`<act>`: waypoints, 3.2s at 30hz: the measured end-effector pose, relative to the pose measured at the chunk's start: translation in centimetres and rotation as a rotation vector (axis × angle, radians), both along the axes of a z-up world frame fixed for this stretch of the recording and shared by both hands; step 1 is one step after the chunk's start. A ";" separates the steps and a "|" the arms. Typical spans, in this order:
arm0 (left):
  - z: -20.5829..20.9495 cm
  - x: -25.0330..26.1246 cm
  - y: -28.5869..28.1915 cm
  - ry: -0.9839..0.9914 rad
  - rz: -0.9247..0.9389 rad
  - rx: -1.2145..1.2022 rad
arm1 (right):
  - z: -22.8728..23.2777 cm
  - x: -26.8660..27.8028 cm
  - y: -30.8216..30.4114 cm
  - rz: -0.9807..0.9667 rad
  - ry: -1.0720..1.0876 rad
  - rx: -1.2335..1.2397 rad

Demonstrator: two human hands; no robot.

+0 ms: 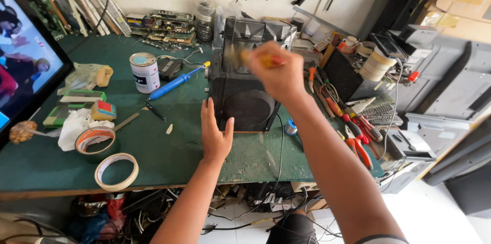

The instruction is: The person cleans the exterior of a black electronic device using a brush. They then handle a small black component and a piece of wire, manipulating them with their hands on the workbench.

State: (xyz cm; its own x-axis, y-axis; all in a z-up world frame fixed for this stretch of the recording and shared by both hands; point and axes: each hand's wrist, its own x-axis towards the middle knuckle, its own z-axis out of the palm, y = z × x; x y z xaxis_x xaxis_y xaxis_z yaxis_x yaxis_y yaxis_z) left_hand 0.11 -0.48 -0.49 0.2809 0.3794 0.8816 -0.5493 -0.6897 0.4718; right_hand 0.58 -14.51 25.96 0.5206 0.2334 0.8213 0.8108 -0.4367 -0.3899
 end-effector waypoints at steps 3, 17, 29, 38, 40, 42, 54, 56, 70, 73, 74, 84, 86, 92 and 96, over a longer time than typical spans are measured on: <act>0.0 -0.1 -0.1 -0.018 0.010 -0.016 | -0.1 1.3 -0.3 -0.083 -0.018 0.076; -0.6 -0.1 -0.2 0.008 -0.006 0.003 | 0.2 1.7 -2.7 -0.029 -0.019 0.065; 0.1 0.3 -0.4 0.011 -0.009 -0.009 | 0.8 1.4 -5.3 -0.029 0.021 -0.054; 0.0 0.2 -0.5 0.033 -0.005 -0.005 | -0.4 1.0 -2.1 -0.288 0.196 0.060; 0.1 0.0 -0.2 0.031 0.003 0.007 | 0.5 0.7 -1.8 -0.261 0.255 0.084; 0.0 0.1 -0.3 0.024 -0.009 -0.002 | 2.1 0.5 -2.5 -0.287 0.296 0.023; -0.5 0.5 -0.3 0.025 0.009 -0.007 | 0.5 1.9 -6.1 -0.172 0.111 -0.010; -0.4 0.4 -0.2 0.024 0.002 -0.006 | 1.3 1.6 -5.8 -0.203 0.055 0.006; -0.4 0.1 -0.5 0.016 0.017 0.007 | -2.4 2.9 -7.9 -0.384 -0.039 0.068; 0.2 0.3 -0.4 0.008 0.021 0.005 | -1.5 0.8 -6.5 -0.266 -0.180 0.104; 0.3 0.6 -0.4 0.007 0.027 0.001 | -1.3 -0.9 -5.3 -0.101 -0.112 0.014; -0.4 0.7 -0.6 0.025 0.011 -0.024 | 1.4 2.3 -7.1 -0.271 0.024 -0.699; -0.1 0.5 -0.4 0.025 0.012 -0.014 | 2.8 -1.7 -4.0 -0.048 0.054 -0.629; -0.2 0.4 -0.4 0.025 0.019 -0.015 | 2.7 -1.3 -4.4 0.098 0.031 -0.461; 0.2 0.3 -0.7 0.011 0.022 -0.034 | 2.5 -1.4 -2.1 0.057 0.142 -0.330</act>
